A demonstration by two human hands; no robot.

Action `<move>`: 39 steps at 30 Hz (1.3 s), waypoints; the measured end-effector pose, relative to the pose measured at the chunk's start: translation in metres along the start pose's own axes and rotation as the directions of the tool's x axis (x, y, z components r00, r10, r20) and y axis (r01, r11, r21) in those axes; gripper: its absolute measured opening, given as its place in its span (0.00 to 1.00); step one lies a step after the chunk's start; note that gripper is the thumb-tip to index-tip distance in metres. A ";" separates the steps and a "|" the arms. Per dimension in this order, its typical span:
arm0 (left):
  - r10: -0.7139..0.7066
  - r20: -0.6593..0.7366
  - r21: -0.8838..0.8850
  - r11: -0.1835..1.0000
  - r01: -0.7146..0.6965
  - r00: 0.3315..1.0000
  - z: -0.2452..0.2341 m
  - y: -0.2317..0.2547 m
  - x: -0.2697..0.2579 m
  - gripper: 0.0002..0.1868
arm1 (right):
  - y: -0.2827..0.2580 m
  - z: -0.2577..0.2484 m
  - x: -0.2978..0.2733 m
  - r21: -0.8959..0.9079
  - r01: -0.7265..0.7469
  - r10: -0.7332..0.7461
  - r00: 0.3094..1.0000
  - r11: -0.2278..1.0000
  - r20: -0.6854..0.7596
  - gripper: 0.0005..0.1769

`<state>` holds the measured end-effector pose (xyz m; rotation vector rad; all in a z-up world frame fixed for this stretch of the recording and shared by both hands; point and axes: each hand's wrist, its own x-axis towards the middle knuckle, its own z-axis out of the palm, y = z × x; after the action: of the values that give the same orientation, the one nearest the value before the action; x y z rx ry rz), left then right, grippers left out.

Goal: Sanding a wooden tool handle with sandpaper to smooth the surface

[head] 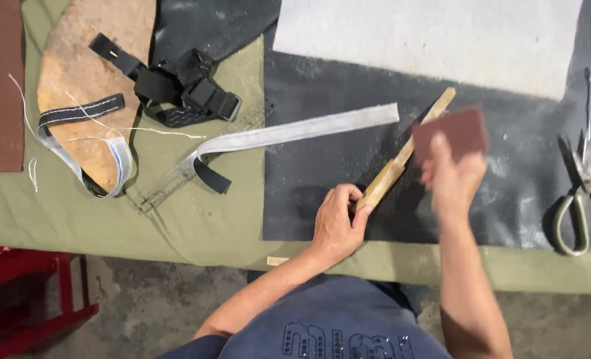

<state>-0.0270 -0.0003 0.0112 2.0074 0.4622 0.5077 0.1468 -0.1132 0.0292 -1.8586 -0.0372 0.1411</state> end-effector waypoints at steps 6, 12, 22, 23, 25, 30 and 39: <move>0.004 -0.012 0.007 1.000 -0.004 1.000 0.004 -0.005 -0.001 0.12 | 0.006 0.000 -0.020 -0.117 0.034 -0.007 0.975 0.993 0.222 0.29; 0.004 -0.015 -0.002 1.000 -0.004 1.000 0.003 -0.003 0.000 0.13 | 0.002 -0.015 -0.029 -0.100 -0.080 0.102 0.967 0.992 0.232 0.29; -0.006 -0.003 -0.014 1.000 0.006 1.000 0.003 -0.004 0.002 0.13 | -0.014 -0.014 -0.007 -0.222 0.095 -0.059 0.985 0.970 0.165 0.34; -0.005 0.011 -0.003 1.000 0.005 1.000 0.002 -0.004 0.001 0.12 | -0.018 -0.008 -0.026 -0.221 -0.022 0.085 0.957 0.975 0.279 0.32; -0.004 0.033 0.007 1.000 0.004 0.999 0.004 -0.007 0.001 0.12 | -0.007 -0.003 -0.032 -0.232 -0.145 0.227 0.895 0.962 0.383 0.31; -0.004 0.026 0.002 1.000 0.004 1.000 0.004 -0.005 -0.001 0.12 | 0.034 -0.007 0.027 -0.176 0.046 -0.037 0.998 0.983 0.055 0.24; 0.004 0.015 0.021 1.000 -0.004 1.000 0.008 -0.008 0.000 0.13 | 0.021 -0.003 -0.006 -0.279 0.015 0.026 0.990 0.960 0.141 0.32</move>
<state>-0.0236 -0.0024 0.0012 2.0310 0.4562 0.4924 0.1404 -0.1231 0.0103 -2.1284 -0.1588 0.2860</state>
